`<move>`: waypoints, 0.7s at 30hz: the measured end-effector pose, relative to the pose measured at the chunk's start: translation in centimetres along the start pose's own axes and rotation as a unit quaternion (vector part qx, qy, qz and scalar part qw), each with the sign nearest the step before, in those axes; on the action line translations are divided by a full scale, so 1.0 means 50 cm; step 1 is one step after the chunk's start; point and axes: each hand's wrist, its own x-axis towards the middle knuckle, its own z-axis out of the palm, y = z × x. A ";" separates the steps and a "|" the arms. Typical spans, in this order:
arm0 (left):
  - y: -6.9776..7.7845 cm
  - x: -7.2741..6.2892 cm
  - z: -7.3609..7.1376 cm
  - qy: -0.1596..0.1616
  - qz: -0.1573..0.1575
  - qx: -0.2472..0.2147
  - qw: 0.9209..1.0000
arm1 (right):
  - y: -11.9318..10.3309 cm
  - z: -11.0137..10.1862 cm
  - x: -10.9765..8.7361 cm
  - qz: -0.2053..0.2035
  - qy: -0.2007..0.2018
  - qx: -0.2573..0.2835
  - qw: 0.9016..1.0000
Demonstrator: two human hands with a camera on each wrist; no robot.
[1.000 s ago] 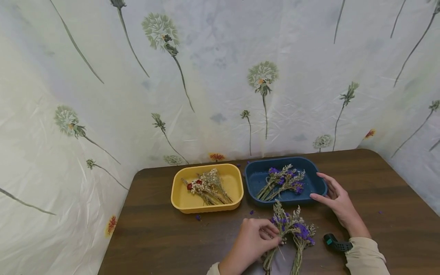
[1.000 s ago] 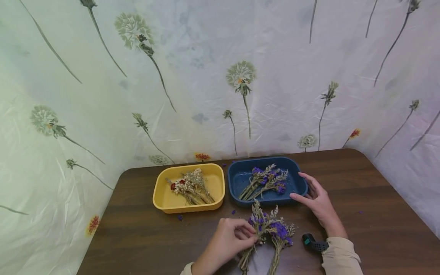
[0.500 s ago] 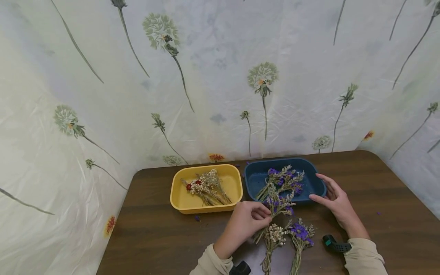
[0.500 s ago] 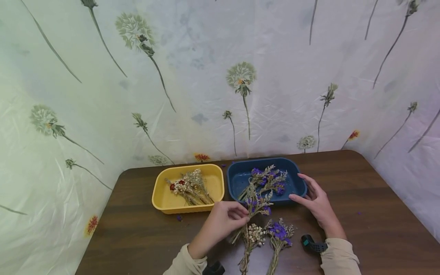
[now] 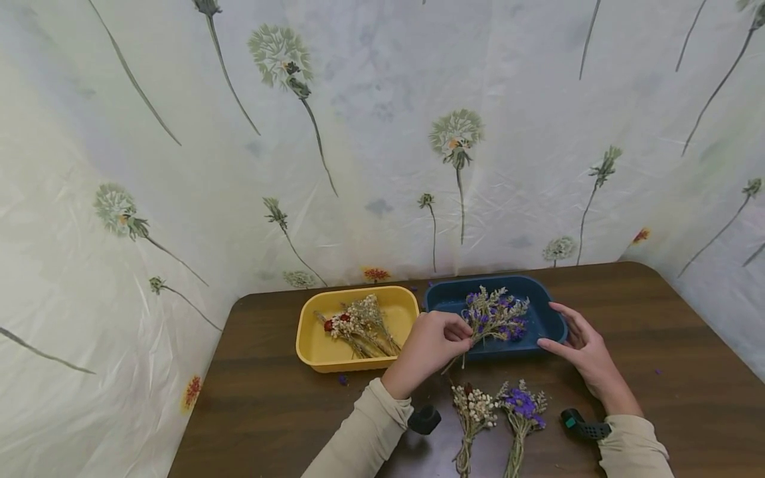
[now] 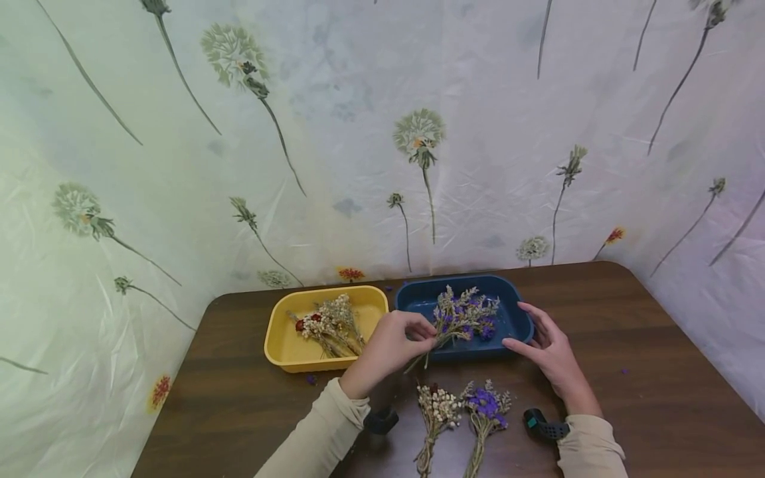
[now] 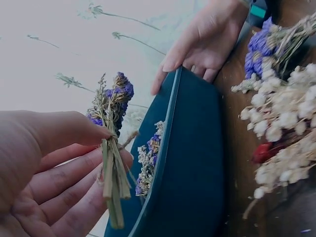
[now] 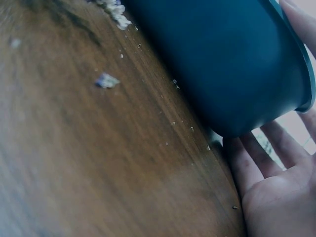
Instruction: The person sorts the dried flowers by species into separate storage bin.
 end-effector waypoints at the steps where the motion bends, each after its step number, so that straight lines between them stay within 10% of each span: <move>1: 0.000 0.006 0.000 -0.002 0.001 0.008 1.000 | 0.000 0.000 0.000 -0.001 -0.001 0.002 1.000; 21: 0.011 0.111 0.023 -0.033 -0.019 0.096 0.995 | -0.004 -0.001 -0.002 -0.005 -0.009 0.014 1.000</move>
